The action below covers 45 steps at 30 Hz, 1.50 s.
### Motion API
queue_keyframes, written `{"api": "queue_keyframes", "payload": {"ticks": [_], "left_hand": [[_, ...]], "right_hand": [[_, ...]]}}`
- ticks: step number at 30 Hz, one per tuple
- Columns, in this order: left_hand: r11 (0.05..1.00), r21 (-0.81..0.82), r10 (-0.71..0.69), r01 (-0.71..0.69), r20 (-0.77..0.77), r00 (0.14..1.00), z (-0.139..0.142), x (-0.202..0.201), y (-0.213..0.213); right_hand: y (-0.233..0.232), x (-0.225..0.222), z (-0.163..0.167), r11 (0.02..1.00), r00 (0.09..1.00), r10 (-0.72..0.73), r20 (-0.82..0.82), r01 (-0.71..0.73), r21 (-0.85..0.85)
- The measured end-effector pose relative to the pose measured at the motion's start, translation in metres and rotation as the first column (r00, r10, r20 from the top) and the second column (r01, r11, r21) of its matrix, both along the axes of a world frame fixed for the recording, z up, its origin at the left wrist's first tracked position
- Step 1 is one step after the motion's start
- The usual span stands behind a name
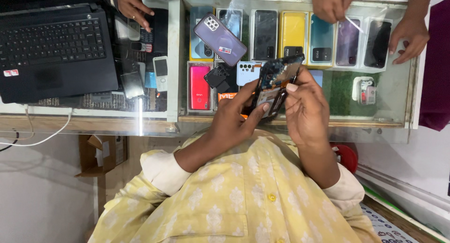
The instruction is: The person uses a screwdriver to remove screws from a disassembled smartphone, then detaches the back cover and inspects the internal components. The person handles the phone and screwdriver throughout the clip.
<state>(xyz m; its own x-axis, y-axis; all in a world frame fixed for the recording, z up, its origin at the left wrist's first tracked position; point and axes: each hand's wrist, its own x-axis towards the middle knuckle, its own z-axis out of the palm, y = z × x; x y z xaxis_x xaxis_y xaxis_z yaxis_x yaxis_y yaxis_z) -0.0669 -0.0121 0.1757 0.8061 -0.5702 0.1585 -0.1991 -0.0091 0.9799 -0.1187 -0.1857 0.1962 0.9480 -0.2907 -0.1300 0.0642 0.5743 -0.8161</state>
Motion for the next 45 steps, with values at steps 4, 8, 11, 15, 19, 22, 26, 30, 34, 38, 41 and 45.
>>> {"api": "queue_keyframes", "payload": {"ticks": [4,8,11,15,19,22,26,30,34,38,41,45], "left_hand": [[0.999,-0.039,-0.011,0.016,0.126,0.992,-0.006,-0.001,0.002],[0.999,-0.002,-0.034,0.035,0.181,0.983,-0.01,0.0,0.005],[0.999,0.0,-0.046,0.047,0.211,0.976,-0.007,0.003,0.006],[0.985,0.167,-0.069,0.034,0.211,0.975,0.002,0.004,0.005],[0.996,0.088,-0.057,0.023,0.413,0.909,0.011,0.007,0.006],[0.998,0.066,-0.051,0.022,0.484,0.874,0.015,0.009,0.006],[0.995,0.094,-0.078,0.039,0.464,0.882,0.015,0.011,0.006],[0.972,0.225,-0.128,0.064,0.283,0.951,0.008,0.009,0.007],[0.999,0.052,-0.018,0.014,0.086,0.996,-0.004,0.01,0.008],[0.998,-0.069,-0.001,-0.006,-0.094,0.996,-0.018,0.011,0.009],[0.987,-0.163,-0.03,-0.009,-0.234,0.972,-0.026,0.012,0.008],[0.93,-0.367,-0.151,-0.005,-0.396,0.906,-0.03,0.011,0.004]], "right_hand": [[0.003,-0.001,-0.005,0.998,0.998,-0.034,0.048,0.032,0.048],[0.005,0.0,-0.006,0.995,0.996,-0.087,0.034,0.084,0.06],[0.006,0.002,-0.005,0.995,0.995,-0.091,0.046,0.089,0.054],[0.005,0.001,-0.003,0.997,0.998,-0.053,0.046,0.051,0.053],[0.003,0.002,-0.004,0.996,0.999,-0.034,0.039,0.031,0.079],[-0.001,0.004,-0.008,0.995,0.999,-0.043,0.017,0.041,0.096],[-0.006,0.005,-0.017,0.992,0.999,-0.042,-0.016,0.043,0.121],[-0.011,0.004,-0.022,0.98,0.996,-0.041,-0.084,0.056,0.193],[-0.013,0.01,-0.019,0.979,0.996,0.09,-0.006,-0.087,0.186],[-0.01,0.012,-0.013,0.98,0.989,0.149,-0.015,-0.145,0.136],[-0.01,0.012,-0.011,0.986,0.989,0.148,-0.027,-0.146,0.081],[-0.012,0.006,-0.009,0.994,0.994,0.108,-0.035,-0.106,0.031]]}}
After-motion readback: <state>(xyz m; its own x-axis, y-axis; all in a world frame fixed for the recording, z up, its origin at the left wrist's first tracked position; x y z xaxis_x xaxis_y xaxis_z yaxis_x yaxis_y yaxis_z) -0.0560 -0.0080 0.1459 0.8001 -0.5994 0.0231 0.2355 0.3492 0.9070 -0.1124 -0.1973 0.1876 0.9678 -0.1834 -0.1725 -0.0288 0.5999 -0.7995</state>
